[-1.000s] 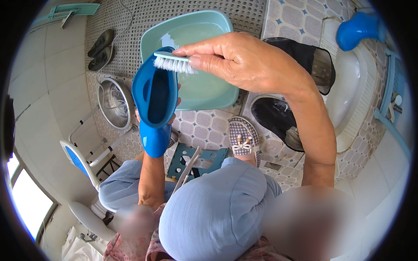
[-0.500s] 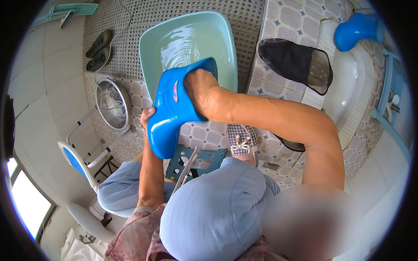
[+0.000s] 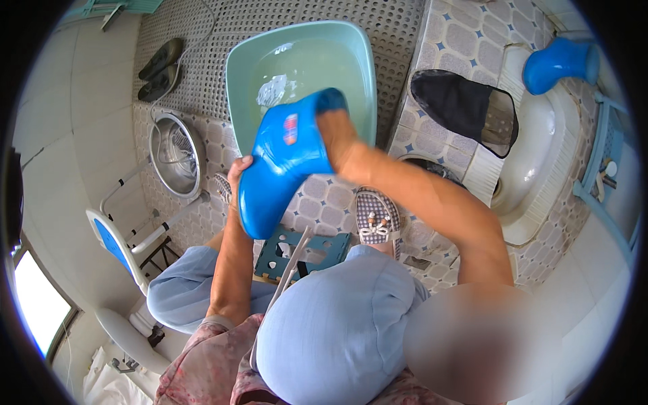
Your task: The person is washing blue rubber boots using a brush and a basin of water.
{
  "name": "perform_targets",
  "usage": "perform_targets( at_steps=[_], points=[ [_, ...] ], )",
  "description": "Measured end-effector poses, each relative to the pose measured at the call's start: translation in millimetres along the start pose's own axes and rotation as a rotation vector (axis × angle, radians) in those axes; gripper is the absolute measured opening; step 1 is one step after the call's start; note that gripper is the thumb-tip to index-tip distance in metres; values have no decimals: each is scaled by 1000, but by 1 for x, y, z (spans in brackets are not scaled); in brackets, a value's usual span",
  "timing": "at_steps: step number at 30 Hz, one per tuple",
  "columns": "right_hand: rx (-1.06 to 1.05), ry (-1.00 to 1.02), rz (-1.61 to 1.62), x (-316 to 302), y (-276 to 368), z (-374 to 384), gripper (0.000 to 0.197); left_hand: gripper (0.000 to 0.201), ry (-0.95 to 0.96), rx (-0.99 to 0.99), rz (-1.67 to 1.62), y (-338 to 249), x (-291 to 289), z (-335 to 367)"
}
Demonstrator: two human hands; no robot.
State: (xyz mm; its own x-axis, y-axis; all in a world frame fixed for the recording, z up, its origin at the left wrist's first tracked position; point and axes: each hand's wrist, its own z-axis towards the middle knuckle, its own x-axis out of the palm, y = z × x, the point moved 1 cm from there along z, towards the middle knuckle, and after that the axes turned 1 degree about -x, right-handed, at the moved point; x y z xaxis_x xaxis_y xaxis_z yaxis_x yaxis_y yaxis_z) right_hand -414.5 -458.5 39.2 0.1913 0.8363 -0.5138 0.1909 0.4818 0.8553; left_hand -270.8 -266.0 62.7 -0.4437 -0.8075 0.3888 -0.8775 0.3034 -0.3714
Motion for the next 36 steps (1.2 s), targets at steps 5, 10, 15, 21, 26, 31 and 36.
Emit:
perform_targets(
  at_steps=[5,10,15,21,26,31,36],
  points=[
    [57,-23,270,31,13,-8,22,62,165,-100,-260,-5,11,-2],
    [-415,-66,-59,21,-5,-2,25,64,225,-252,-292,3,28,-3],
    [-431,-89,-188,33,-5,-14,24,66,44,-154,-164,-6,18,1],
    [-134,71,-133,32,15,-35,26,69,30,-168,-151,3,7,-9],
    [273,240,209,20,-7,-41,23,73,51,-123,119,-2,12,-3],
    [-218,-99,59,45,21,-34,15,72,149,-271,-142,11,3,1],
    [-42,155,-24,21,2,-7,20,68,-123,-99,117,6,14,-14]
  ],
)
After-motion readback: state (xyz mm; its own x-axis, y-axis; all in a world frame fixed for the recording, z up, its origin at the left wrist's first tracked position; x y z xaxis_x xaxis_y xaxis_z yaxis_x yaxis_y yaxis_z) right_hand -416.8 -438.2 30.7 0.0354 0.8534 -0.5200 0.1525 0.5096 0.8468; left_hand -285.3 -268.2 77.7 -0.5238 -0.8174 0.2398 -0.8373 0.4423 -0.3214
